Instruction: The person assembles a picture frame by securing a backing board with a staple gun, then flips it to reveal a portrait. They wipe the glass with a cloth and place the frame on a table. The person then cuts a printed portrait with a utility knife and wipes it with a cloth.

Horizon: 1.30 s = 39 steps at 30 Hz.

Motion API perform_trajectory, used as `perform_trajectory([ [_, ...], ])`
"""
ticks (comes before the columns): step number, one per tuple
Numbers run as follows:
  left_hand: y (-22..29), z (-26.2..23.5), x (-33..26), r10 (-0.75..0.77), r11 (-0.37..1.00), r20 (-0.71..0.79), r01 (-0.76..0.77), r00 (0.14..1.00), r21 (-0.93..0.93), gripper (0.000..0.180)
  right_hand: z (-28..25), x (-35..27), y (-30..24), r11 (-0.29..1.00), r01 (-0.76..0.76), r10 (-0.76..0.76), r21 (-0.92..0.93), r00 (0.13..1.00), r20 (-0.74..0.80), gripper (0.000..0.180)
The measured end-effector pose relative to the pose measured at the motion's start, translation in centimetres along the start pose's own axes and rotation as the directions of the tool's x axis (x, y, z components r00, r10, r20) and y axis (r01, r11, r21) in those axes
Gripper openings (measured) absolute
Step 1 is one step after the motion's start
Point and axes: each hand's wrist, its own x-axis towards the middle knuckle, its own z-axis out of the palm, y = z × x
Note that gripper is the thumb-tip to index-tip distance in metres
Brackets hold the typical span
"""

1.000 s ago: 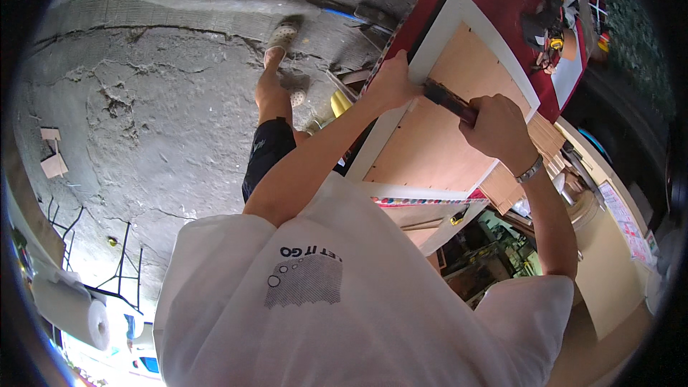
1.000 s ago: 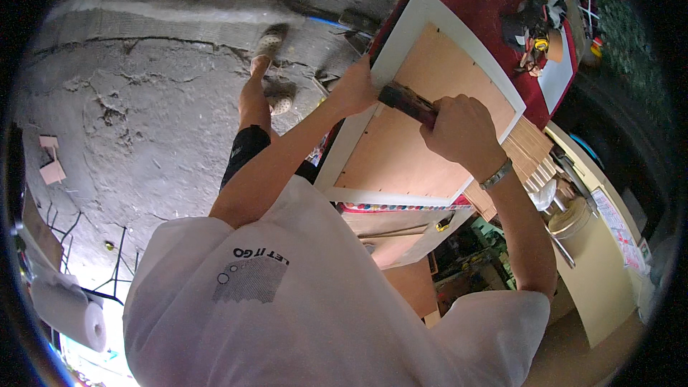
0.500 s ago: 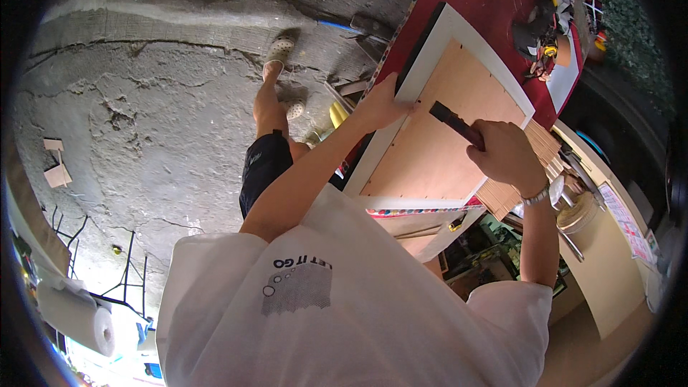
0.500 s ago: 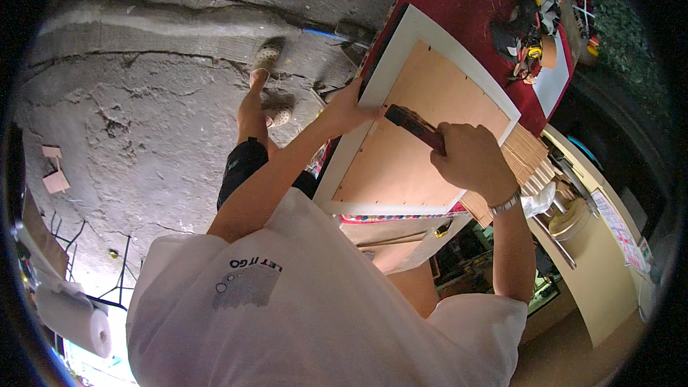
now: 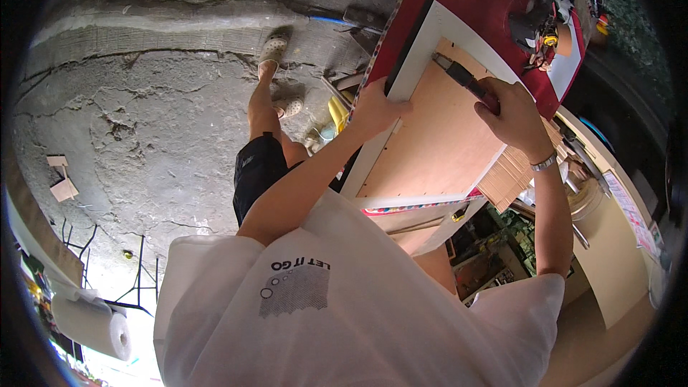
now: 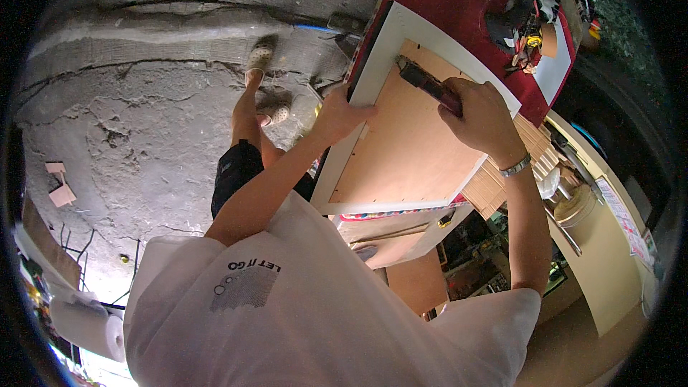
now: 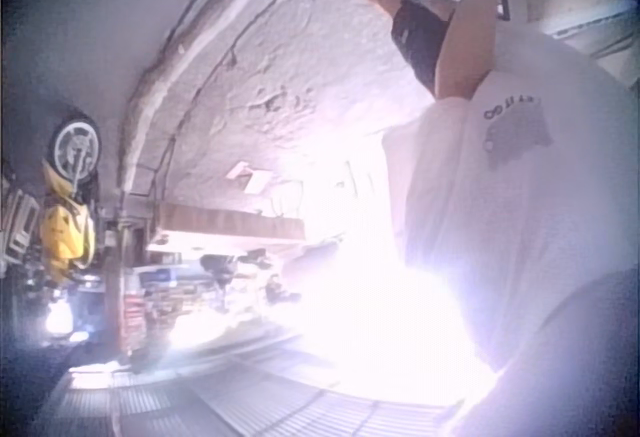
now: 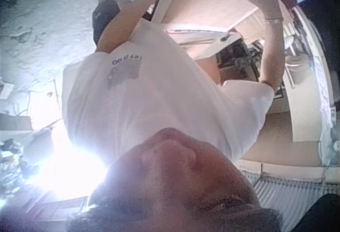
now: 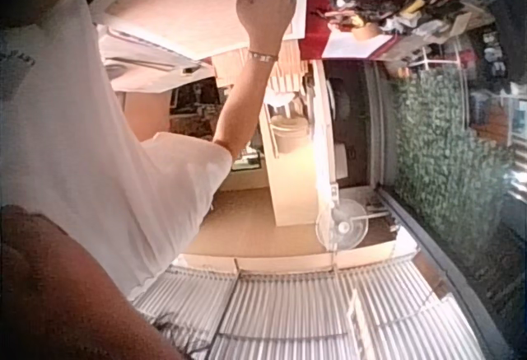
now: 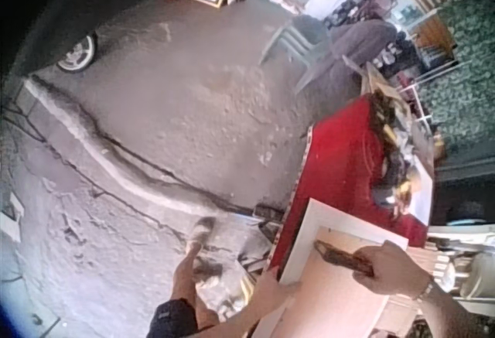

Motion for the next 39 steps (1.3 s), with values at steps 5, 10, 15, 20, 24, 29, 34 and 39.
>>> perform_trajectory([
  [5,2.7,0.2,3.0,0.167,0.986,-0.052,-0.166,0.985,0.026,0.075,-0.2,0.8,0.7,0.994,0.047,-0.045,-0.103,0.999,0.018,0.016],
  [10,6.1,-0.3,7.2,0.233,0.968,-0.027,-0.229,0.972,0.1,0.07,-1.4,2.4,-0.7,0.98,0.02,-0.002,-0.198,0.996,0.093,0.014],
  [15,6.1,-0.4,7.1,0.269,0.947,-0.009,-0.262,0.963,0.184,0.067,-0.4,2.3,-1.7,0.946,-0.061,0.073,-0.319,0.997,0.026,0.021],
  [20,5.1,-0.3,7.7,0.338,0.936,0.012,-0.338,0.941,0.103,0.065,-1.8,0.0,-0.9,0.98,-0.049,0.07,-0.192,0.992,0.104,0.033],
  [24,5.7,-1.2,7.8,0.188,0.982,0.059,-0.187,0.98,-0.02,0.064,3.2,-9.4,-2.2,0.99,-0.101,0.128,0.095,0.922,-0.364,0.035],
  [29,7.7,-0.6,6.8,0.145,0.982,0.08,-0.134,0.986,-0.131,0.057,20.3,-20.1,-6.2,0.229,-0.374,0.821,0.899,0.571,0.029,0.034],
  [34,5.7,-0.8,8.0,0.037,0.98,0.107,-0.015,0.994,-0.198,0.07,40.5,-25.5,-12.7,-0.127,-0.466,0.992,0.875,-0.069,0.107,0.041],
  [39,5.1,-0.2,8.4,0.07,0.988,0.11,-0.053,0.991,-0.148,0.072,50.3,-24.6,-16.4,-0.551,-0.593,0.834,0.587,-0.416,0.363,0.072],
])
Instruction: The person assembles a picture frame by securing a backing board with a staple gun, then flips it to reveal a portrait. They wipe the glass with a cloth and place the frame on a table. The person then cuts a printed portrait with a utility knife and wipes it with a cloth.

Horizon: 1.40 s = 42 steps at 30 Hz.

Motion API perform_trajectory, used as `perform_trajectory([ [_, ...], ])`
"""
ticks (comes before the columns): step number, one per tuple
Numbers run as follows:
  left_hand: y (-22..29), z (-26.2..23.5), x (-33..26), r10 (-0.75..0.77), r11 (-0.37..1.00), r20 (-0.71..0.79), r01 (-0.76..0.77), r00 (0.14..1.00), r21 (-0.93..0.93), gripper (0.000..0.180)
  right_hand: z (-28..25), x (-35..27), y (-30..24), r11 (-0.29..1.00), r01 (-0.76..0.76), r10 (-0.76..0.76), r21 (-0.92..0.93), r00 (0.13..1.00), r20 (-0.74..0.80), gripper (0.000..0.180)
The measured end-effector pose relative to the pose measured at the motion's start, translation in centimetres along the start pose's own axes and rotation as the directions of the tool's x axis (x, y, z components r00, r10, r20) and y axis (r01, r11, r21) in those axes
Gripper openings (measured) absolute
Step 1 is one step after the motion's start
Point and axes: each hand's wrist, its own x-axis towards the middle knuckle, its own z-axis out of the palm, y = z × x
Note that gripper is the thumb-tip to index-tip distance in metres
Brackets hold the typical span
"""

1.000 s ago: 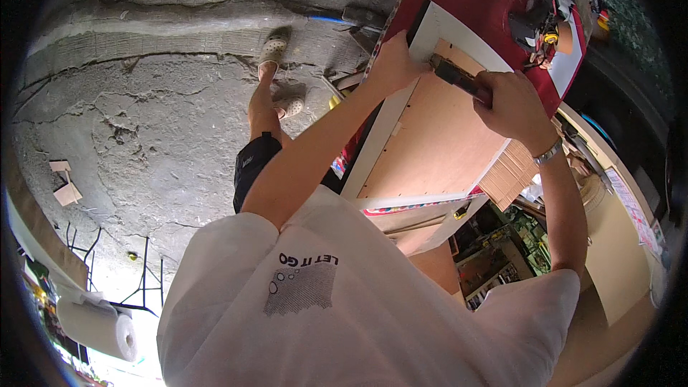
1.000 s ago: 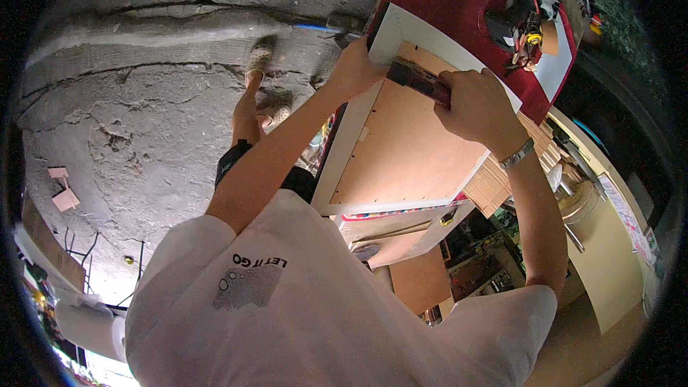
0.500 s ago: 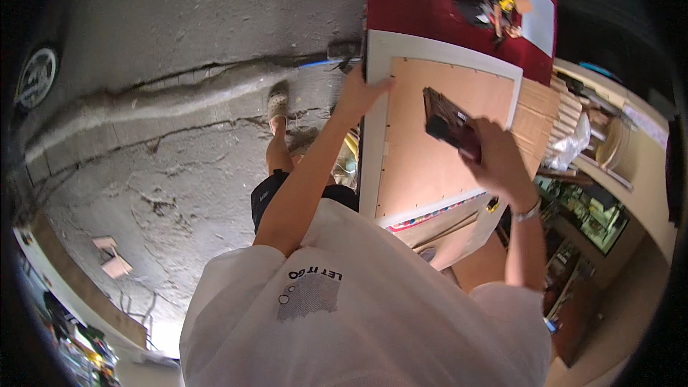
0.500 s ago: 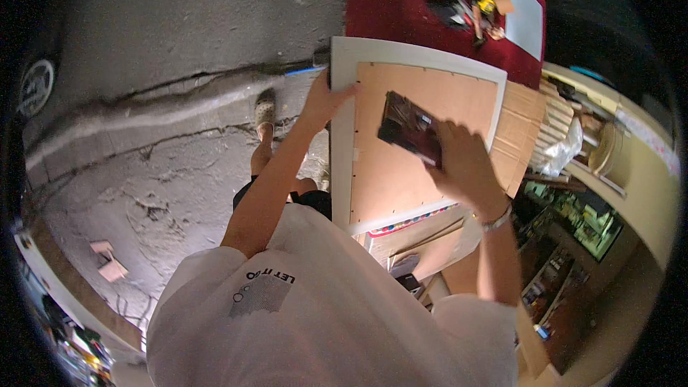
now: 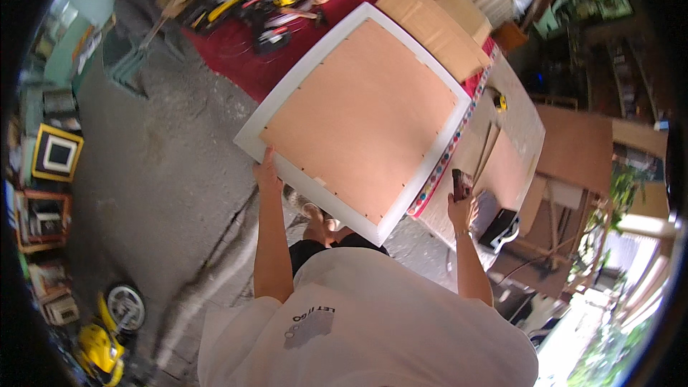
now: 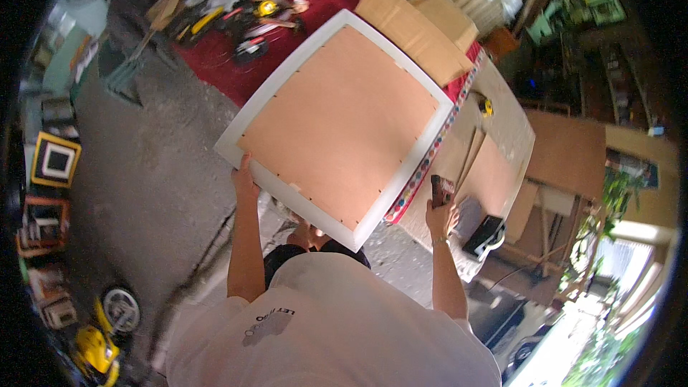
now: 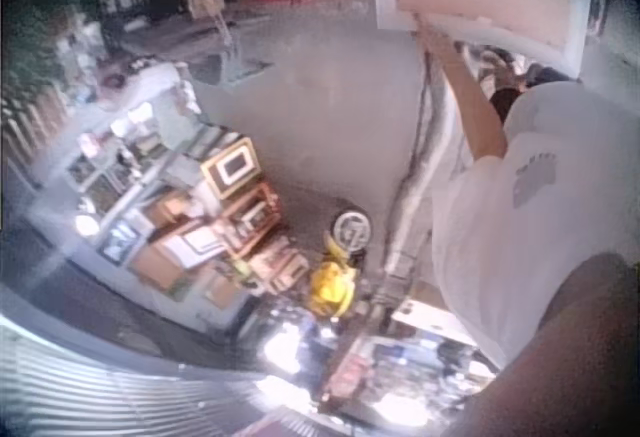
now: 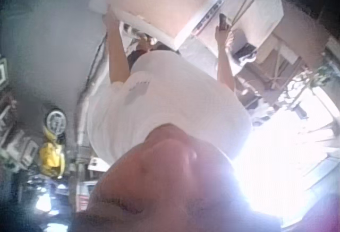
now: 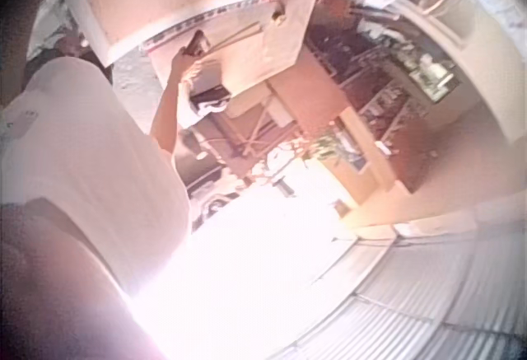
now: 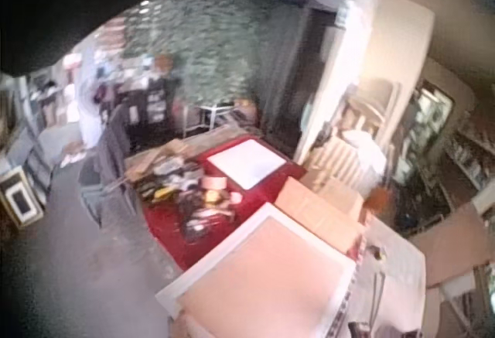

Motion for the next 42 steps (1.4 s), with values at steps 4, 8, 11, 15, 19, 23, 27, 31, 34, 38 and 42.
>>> perform_trajectory([
  [4,2.0,-0.3,0.3,0.02,0.997,-0.025,-0.018,0.999,0.074,0.07,3.4,-0.9,-1.7,0.996,-0.079,0.075,-0.04,0.992,-0.102,0.097],
  [8,2.1,-1.4,2.0,0.006,0.981,0.005,-0.007,1.0,0.195,0.071,3.9,-2.3,-0.4,0.995,-0.015,0.03,0.1,0.988,-0.15,0.102],
  [11,4.3,-2.3,2.1,0.037,0.94,0.097,-0.067,0.995,0.334,0.078,2.2,-5.5,-1.9,0.967,0.098,-0.052,0.234,0.98,-0.194,0.081],
  [15,10.7,-4.9,9.2,0.399,0.516,0.196,-0.396,0.896,0.76,0.089,3.5,-13.2,-5.7,0.521,0.06,-0.185,0.851,0.982,0.044,0.028],
  [19,13.3,2.2,8.5,-0.132,0.221,0.439,-0.405,0.889,0.887,0.077,5.9,-19.1,-8.9,0.547,-0.293,-0.046,0.784,0.925,0.377,0.048],
  [23,15.4,3.6,8.8,-0.31,0.138,0.478,-0.458,0.822,0.878,0.07,2.2,-20.2,-13.0,0.319,-0.477,0.054,0.819,0.872,0.487,0.062],
  [27,15.1,3.2,9.7,-0.382,0.23,0.53,-0.477,0.757,0.848,0.068,2.4,-20.8,-13.2,0.291,-0.488,0.059,0.823,0.868,0.493,0.067],
  [31,15.2,2.9,10.0,-0.368,0.257,0.524,-0.457,0.768,0.851,0.065,0.6,-20.6,-14.4,0.198,-0.566,0.053,0.8,0.821,0.568,0.069],
  [34,14.8,3.9,8.5,-0.358,0.269,0.506,-0.433,0.785,0.861,0.062,1.6,-21.1,-14.4,0.387,-0.452,0.085,0.803,0.885,0.457,0.064],
  [38,14.4,2.8,10.5,-0.323,0.324,0.601,-0.511,0.731,0.796,0.064,3.2,-21.1,-14.9,0.465,-0.372,0.092,0.803,0.923,0.374,0.062],
  [42,16.4,3.1,9.2,-0.377,0.116,0.561,-0.563,0.737,0.818,0.068,1.8,-21.4,-12.6,0.366,-0.421,-0.03,0.83,0.886,0.462,0.053],
])
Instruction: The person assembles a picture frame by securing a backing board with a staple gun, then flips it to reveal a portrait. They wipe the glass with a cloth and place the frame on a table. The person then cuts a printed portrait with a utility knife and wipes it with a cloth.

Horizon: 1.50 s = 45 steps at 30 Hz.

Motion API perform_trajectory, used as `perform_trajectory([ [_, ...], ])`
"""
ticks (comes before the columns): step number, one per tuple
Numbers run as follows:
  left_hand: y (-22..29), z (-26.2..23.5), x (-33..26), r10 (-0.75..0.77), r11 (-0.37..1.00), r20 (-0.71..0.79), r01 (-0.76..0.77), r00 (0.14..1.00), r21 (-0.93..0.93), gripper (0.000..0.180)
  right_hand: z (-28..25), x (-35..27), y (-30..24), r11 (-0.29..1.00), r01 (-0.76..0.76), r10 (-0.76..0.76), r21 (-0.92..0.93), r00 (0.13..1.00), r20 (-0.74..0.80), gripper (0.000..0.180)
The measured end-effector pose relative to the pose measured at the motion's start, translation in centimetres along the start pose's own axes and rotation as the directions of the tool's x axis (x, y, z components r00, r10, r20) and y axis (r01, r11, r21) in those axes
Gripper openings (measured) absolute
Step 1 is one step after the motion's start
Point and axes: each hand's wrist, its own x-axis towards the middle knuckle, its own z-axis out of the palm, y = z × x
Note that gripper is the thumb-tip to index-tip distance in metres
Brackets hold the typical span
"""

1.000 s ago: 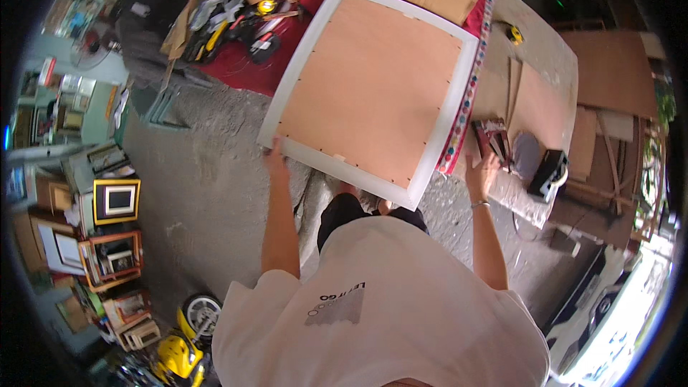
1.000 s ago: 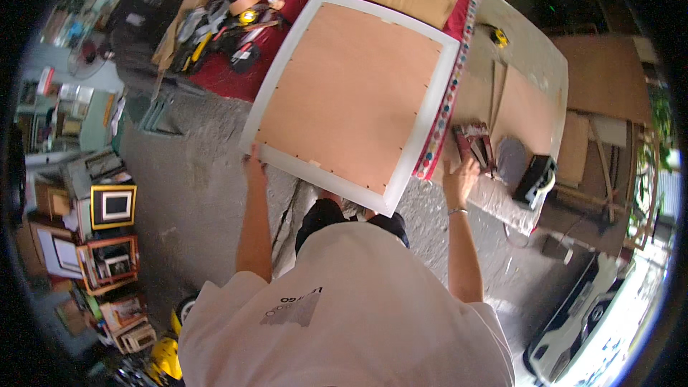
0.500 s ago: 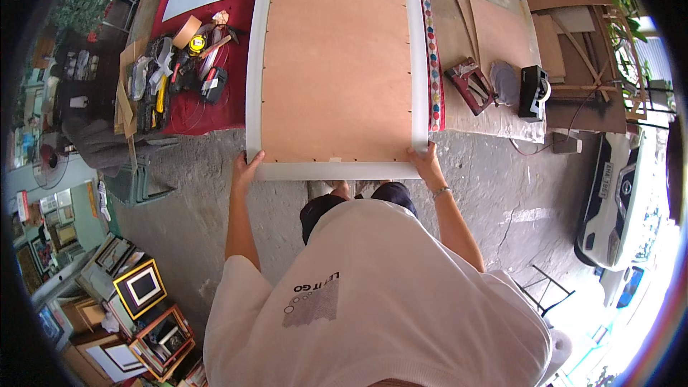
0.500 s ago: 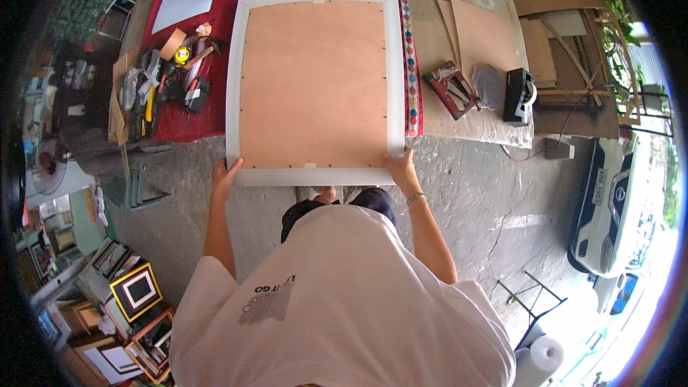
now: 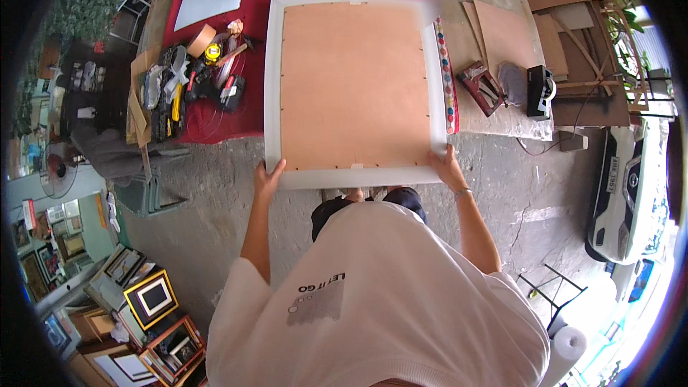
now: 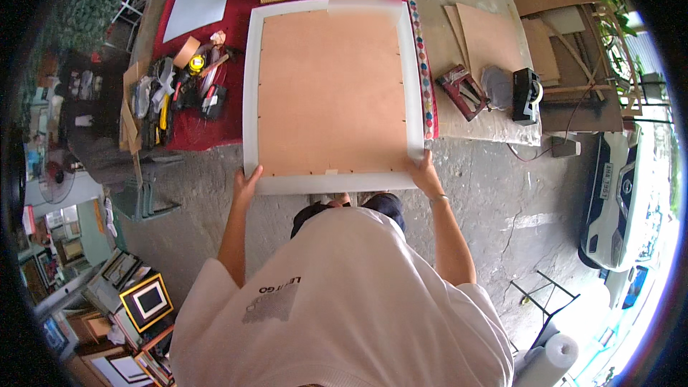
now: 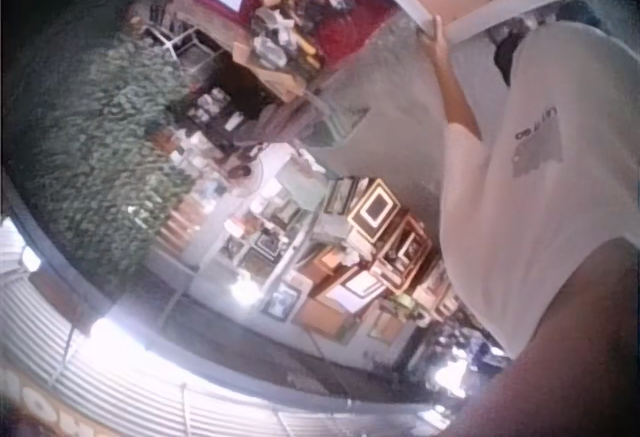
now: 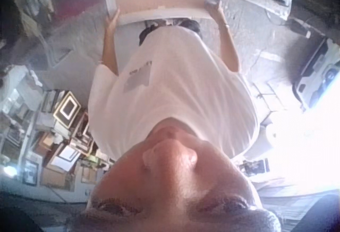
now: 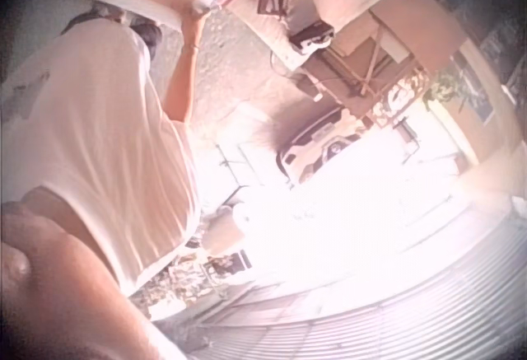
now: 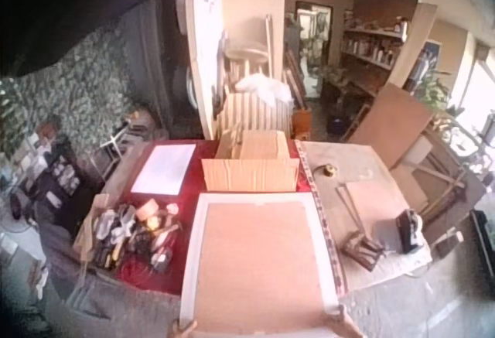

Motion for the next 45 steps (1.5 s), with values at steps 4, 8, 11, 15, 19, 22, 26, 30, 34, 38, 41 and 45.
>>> perform_trajectory([
  [4,8.7,-6.4,-6.8,-0.157,0.983,0.079,0.163,0.985,-0.08,0.067,-6.4,-5.4,-5.9,0.895,-0.041,-0.006,0.443,0.994,0.105,0.05],
  [8,18.4,-15.0,-10.7,0.349,0.873,0.01,-0.321,0.937,-0.366,0.098,-14.3,-9.9,-20.0,0.943,0.295,-0.313,0.155,0.944,0.105,0.098],
  [11,26.7,-21.3,-7.1,0.602,0.749,0.213,-0.452,0.769,-0.485,0.126,-19.4,-6.9,-25.7,0.764,0.586,-0.611,0.269,0.792,0.009,0.124],
  [15,39.2,-21.9,4.6,0.722,0.692,-0.084,-0.714,0.687,0.103,0.054,-19.5,2.1,-36.2,0.441,0.852,-0.848,0.282,0.498,-0.182,0.04],
  [19,44.9,-20.1,18.3,0.856,0.511,-0.281,-0.628,0.434,0.587,0.07,-20.2,13.3,-42.7,0.547,0.726,-0.819,-0.417,0.36,-0.448,0.033],
  [22,41.7,-14.1,26.8,0.772,0.632,-0.204,-0.763,0.602,0.134,0.072,-17.0,22.6,-38.5,0.625,0.661,-0.772,-0.417,0.441,-0.457,0.031],
  [26,37.5,-7.7,31.8,0.502,0.827,-0.198,-0.534,0.842,-0.176,0.078,-11.3,31.5,-30.7,0.749,0.66,-0.617,-0.057,0.664,-0.424,0.047],
  [30,36.1,-7.0,30.7,0.557,0.783,-0.328,-0.614,0.763,-0.101,0.061,-8.9,29.6,-31.2,0.732,0.664,-0.639,-0.152,0.592,-0.492,0.047],
  [34,33.9,-5.7,25.4,0.543,0.793,-0.448,-0.609,0.711,-0.006,0.062,-9.3,23.6,-29.8,0.755,0.647,-0.562,-0.101,0.56,-0.608,0.043],
  [38,26.6,-3.8,20.4,0.446,0.838,-0.491,-0.542,0.749,-0.066,0.06,-8.0,17.1,-24.8,0.86,0.491,-0.449,-0.137,0.602,-0.661,0.039],
  [41,20.9,-1.5,16.8,0.369,0.872,-0.42,-0.465,0.829,-0.152,0.052,-5.4,14.2,-17.7,0.911,0.403,-0.362,-0.087,0.68,-0.637,0.044],
  [45,12.6,0.8,15.5,0.316,0.933,-0.244,-0.347,0.917,-0.096,0.049,-2.6,10.7,-10.4,0.967,0.193,-0.253,-0.164,0.736,-0.628,0.047],
])
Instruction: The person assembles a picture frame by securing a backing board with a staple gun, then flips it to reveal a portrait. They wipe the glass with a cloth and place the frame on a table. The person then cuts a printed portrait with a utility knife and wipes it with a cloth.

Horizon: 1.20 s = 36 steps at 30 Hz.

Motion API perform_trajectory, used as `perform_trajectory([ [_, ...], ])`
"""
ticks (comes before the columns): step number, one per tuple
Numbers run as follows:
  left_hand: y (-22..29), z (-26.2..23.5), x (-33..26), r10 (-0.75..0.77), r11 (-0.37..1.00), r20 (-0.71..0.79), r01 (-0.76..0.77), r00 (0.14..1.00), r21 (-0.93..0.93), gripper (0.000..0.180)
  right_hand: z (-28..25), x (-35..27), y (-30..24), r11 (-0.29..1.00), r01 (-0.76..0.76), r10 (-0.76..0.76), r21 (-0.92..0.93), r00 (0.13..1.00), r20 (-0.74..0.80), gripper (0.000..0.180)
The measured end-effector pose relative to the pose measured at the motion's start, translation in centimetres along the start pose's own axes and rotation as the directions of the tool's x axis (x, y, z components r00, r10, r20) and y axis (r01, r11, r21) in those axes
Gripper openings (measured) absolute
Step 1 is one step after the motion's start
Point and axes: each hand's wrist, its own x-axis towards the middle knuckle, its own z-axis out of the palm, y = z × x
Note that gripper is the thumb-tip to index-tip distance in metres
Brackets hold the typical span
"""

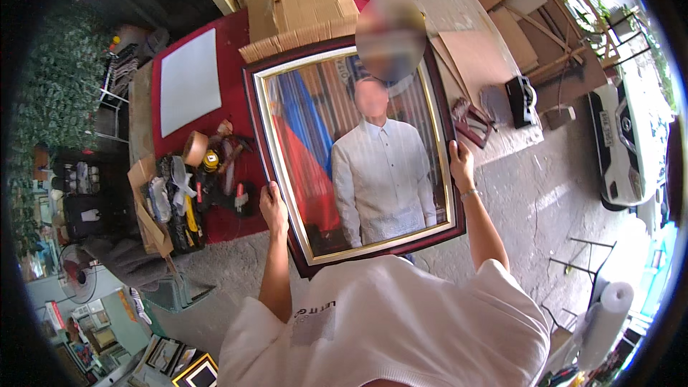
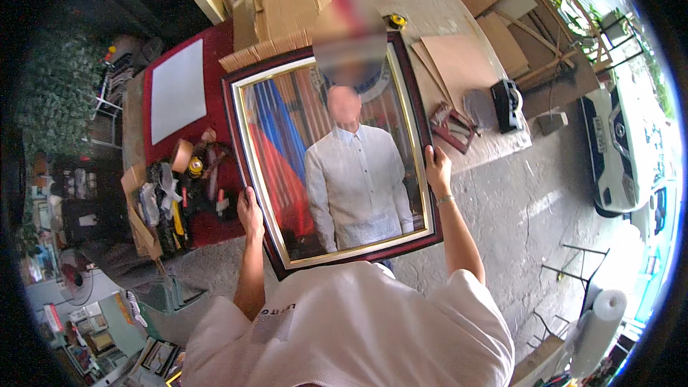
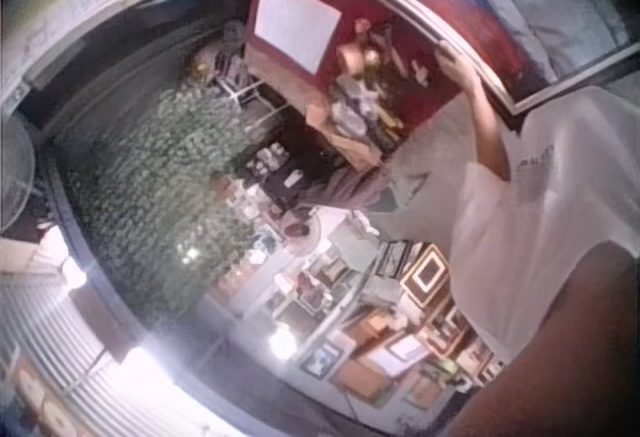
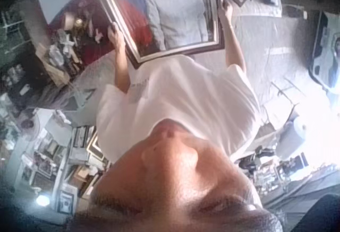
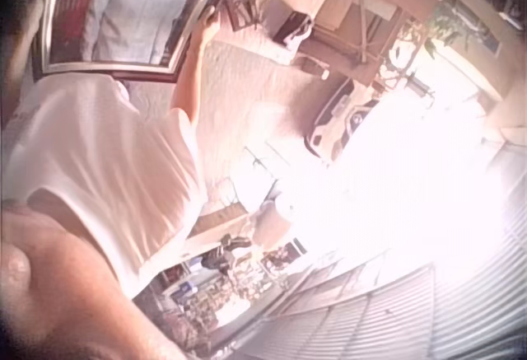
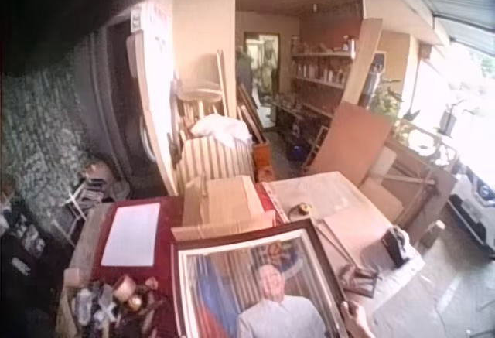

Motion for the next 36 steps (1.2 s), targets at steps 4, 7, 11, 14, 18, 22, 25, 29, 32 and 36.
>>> perform_trajectory([
  [4,-2.4,0.2,-2.6,-0.073,0.989,0.064,0.064,0.995,0.132,0.049,0.4,-2.9,3.2,0.978,-0.087,0.102,-0.188,0.992,0.073,0.046],
  [7,-3.6,0.2,-2.9,-0.092,0.969,0.067,0.074,0.994,0.235,0.055,1.5,-3.4,2.7,0.961,-0.109,0.147,-0.255,0.98,0.136,0.045],
  [11,-3.6,2.3,-1.2,-0.099,0.861,0.071,0.05,0.993,0.506,0.072,2.6,-1.1,2.7,0.949,-0.037,0.099,-0.313,0.978,0.182,0.045],
  [14,-0.3,2.0,0.1,-0.13,0.633,0.189,-0.065,0.973,0.771,0.07,2.8,1.2,1.5,0.868,0.016,0.148,-0.496,0.946,0.29,0.047],
  [18,0.5,-0.5,1.1,-0.111,0.33,0.299,-0.249,0.948,0.911,0.068,1.5,4.7,0.7,0.703,0.381,-0.095,-0.6,0.887,0.452,0.042],
  [22,2.6,-1.4,-1.2,-0.113,0.537,0.231,-0.136,0.966,0.832,0.057,-5.7,14.5,8.6,0.941,0.065,-0.119,-0.332,0.982,-0.144,0.031],
  [25,-0.5,-2.6,-5.6,-0.073,0.643,0.066,-0.004,0.995,0.766,0.052,-10.1,21.5,18.0,0.765,-0.368,0.133,-0.529,0.893,-0.43,0.069],
  [29,-7.3,-6.9,-15.5,-0.139,0.781,-0.15,0.201,0.979,0.592,0.044,-10.2,25.3,22.2,0.659,-0.511,0.402,-0.552,0.86,-0.315,0.095],
  [32,-7.6,-7.7,-20.2,-0.368,0.862,-0.077,0.371,0.927,0.345,0.044,-10.1,26.1,22.1,0.635,-0.55,0.524,-0.542,0.823,-0.22,0.086],
  [36,-6.4,-5.5,-20.8,-0.463,0.848,0.048,0.427,0.885,0.314,0.046,-10.3,26.5,24.1,0.661,-0.551,0.538,-0.51,0.821,-0.19,0.076],
])
